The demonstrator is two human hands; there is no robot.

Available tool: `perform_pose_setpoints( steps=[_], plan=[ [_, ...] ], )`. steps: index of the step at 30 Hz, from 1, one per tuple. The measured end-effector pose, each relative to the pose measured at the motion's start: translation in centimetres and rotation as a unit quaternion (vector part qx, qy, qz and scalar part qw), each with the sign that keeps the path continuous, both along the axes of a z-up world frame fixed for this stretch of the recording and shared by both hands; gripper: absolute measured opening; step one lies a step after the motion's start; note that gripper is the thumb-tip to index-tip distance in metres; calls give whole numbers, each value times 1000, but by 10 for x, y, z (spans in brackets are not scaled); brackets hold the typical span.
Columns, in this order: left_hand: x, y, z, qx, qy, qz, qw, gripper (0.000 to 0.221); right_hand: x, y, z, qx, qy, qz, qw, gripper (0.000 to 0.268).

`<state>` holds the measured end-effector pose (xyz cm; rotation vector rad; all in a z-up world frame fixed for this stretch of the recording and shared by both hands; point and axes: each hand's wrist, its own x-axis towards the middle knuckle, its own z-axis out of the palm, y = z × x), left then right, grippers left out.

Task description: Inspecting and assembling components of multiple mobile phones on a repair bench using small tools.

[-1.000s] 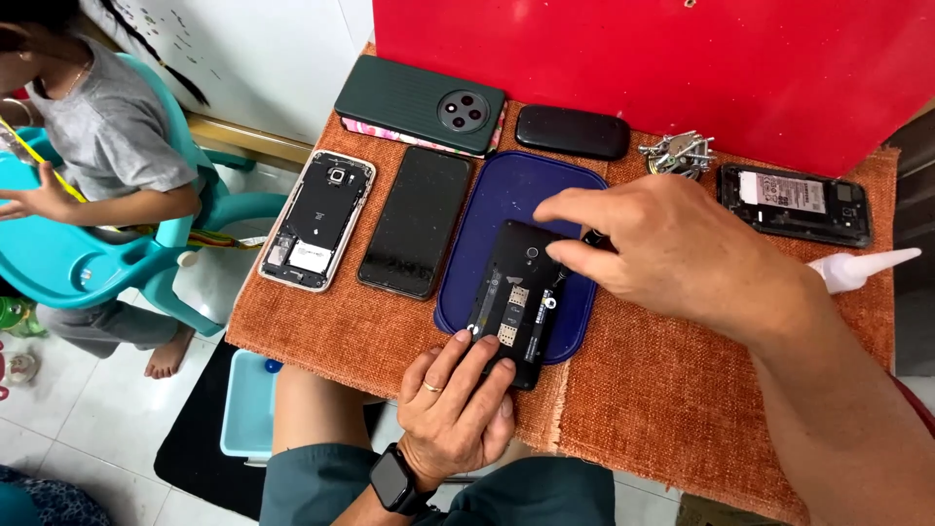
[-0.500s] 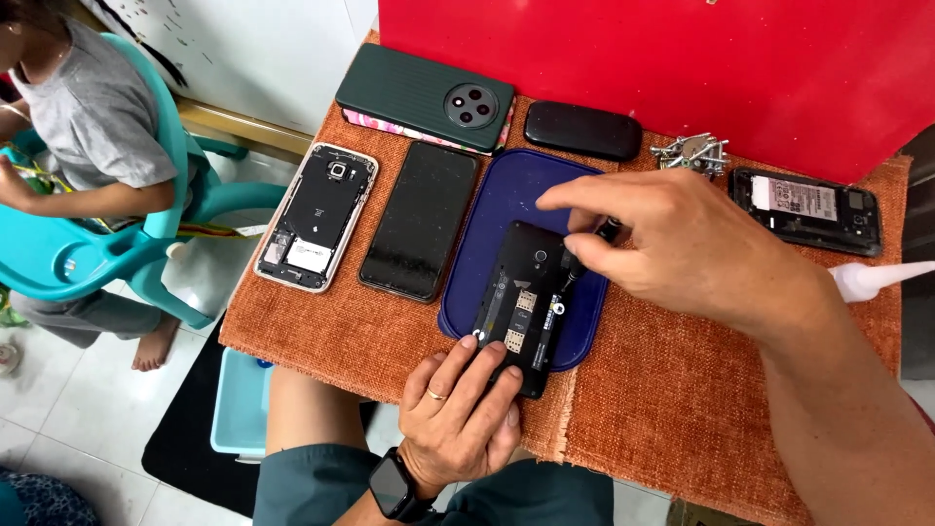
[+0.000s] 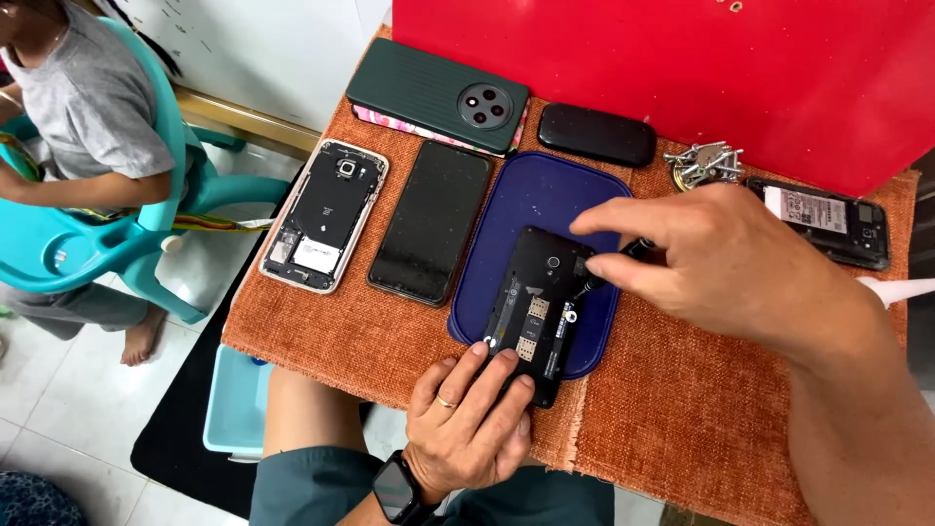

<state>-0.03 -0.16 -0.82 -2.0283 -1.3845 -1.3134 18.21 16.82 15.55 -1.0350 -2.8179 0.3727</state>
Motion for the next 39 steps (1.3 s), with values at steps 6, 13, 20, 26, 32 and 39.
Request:
perform_pose_setpoints(
  steps=[6, 13, 20, 26, 32, 39],
  plan=[
    [-2, 0, 4, -3, 7, -7, 1000, 29, 0, -9, 2, -21, 18, 102, 994, 37],
    [-6, -2, -2, -19, 44, -17, 999, 34, 3, -9, -6, 31, 27, 115, 993, 42],
    [-1, 0, 2, -4, 43, -9, 999, 31, -3, -19, -3, 38, 17, 80, 996, 23],
    [0, 0, 1, -5, 49, 5, 999, 30, -6, -20, -1, -21, 80, 138, 987, 40],
    [1, 0, 5, -5, 51, 3, 999, 32, -7, -21, 3, 15, -27, 4, 1000, 20],
    [2, -1, 7, -12, 47, 9, 999, 33, -6, -21, -2, -8, 10, 65, 998, 19]
  ],
)
